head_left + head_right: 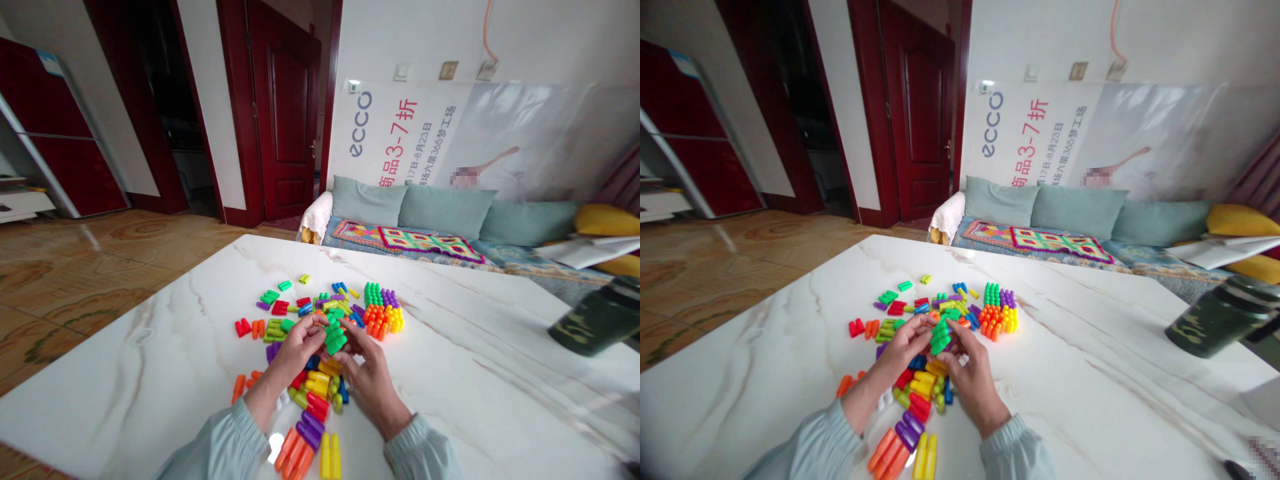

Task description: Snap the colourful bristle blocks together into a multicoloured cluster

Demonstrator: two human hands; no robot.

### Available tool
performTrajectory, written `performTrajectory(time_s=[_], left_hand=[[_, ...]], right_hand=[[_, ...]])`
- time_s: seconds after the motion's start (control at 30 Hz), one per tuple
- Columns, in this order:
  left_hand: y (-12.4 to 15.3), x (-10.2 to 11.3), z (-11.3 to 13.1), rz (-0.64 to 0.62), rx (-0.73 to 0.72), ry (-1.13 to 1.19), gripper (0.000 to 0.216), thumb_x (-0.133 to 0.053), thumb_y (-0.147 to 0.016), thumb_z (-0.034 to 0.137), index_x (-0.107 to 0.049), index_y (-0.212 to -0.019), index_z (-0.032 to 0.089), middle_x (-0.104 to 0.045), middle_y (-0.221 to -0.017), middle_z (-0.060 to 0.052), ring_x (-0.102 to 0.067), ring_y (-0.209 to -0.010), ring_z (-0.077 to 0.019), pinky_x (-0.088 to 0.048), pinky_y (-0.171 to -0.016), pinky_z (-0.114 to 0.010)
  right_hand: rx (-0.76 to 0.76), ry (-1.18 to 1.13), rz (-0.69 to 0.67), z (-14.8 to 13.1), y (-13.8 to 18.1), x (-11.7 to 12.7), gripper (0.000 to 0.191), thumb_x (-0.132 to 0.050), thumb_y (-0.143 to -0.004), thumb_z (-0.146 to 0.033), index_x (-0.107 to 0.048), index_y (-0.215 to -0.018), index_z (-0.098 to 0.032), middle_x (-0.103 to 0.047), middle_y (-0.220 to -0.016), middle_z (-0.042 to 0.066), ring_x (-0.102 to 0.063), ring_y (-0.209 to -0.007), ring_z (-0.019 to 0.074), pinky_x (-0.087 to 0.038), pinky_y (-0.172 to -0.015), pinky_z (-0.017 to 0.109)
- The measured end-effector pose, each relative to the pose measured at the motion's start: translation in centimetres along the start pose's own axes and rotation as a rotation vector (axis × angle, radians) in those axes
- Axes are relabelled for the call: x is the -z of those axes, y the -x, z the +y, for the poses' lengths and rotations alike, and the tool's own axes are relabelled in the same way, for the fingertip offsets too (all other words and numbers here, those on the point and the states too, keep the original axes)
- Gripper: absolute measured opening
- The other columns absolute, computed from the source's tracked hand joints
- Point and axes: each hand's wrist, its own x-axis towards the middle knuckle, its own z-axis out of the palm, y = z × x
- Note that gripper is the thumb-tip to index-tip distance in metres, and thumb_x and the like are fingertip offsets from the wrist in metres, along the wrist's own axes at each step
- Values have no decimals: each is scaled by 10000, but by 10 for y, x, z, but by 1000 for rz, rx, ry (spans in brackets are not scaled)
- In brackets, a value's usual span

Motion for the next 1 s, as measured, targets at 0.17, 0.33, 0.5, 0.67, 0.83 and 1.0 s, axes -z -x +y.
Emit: performTrajectory(time_s=[0.17,0.33,0.5,0.67,0.83,1.0], left_hand=[[-2,1,-5,-23,-16,-38,379,-705,-806,448,-589,-1037,171,-650,-739,2,-619,-599,-128,-521,-591,-246],[-4,5,-6,132,-116,-88,354,-702,-808,426,-622,-1034,166,-678,-867,-34,-647,-695,-145,-537,-623,-246],[-9,22,-4,548,-313,-242,334,-655,-828,424,-633,-1033,161,-694,-969,-72,-668,-793,-172,-540,-669,-258],[-11,33,-6,619,-334,-552,253,-602,-859,361,-681,-1011,175,-717,-972,-80,-670,-881,-207,-527,-695,-276],[-11,33,-9,598,-485,-784,195,-564,-876,258,-682,-1017,193,-693,-1073,-80,-639,-1008,-212,-517,-833,-320],[-6,27,-7,474,-493,-1037,209,-570,-906,316,-696,-793,194,-710,-771,-37,-645,-758,-184,-489,-775,-327]], right_hand=[[70,50,-11,5,0,2,491,-751,-807,-326,-614,-1274,-264,-685,-1040,52,-625,-769,167,-530,-677,287],[41,116,12,0,1,1,470,-674,-866,-360,-579,-1315,-261,-650,-1198,87,-635,-886,196,-538,-738,315],[-58,108,133,0,-2,4,367,-594,-906,-397,-608,-1219,-205,-694,-1063,88,-636,-761,169,-540,-682,299],[-94,150,139,6,-2,8,298,-569,-918,-414,-645,-1096,-187,-706,-937,67,-634,-711,160,-527,-647,273],[-73,215,55,4,-1,7,251,-567,-915,-405,-687,-970,-191,-702,-833,37,-631,-674,153,-509,-622,246],[-116,235,75,4,-1,10,286,-571,-906,-427,-712,-898,-179,-699,-743,29,-603,-613,146,-477,-568,232]])
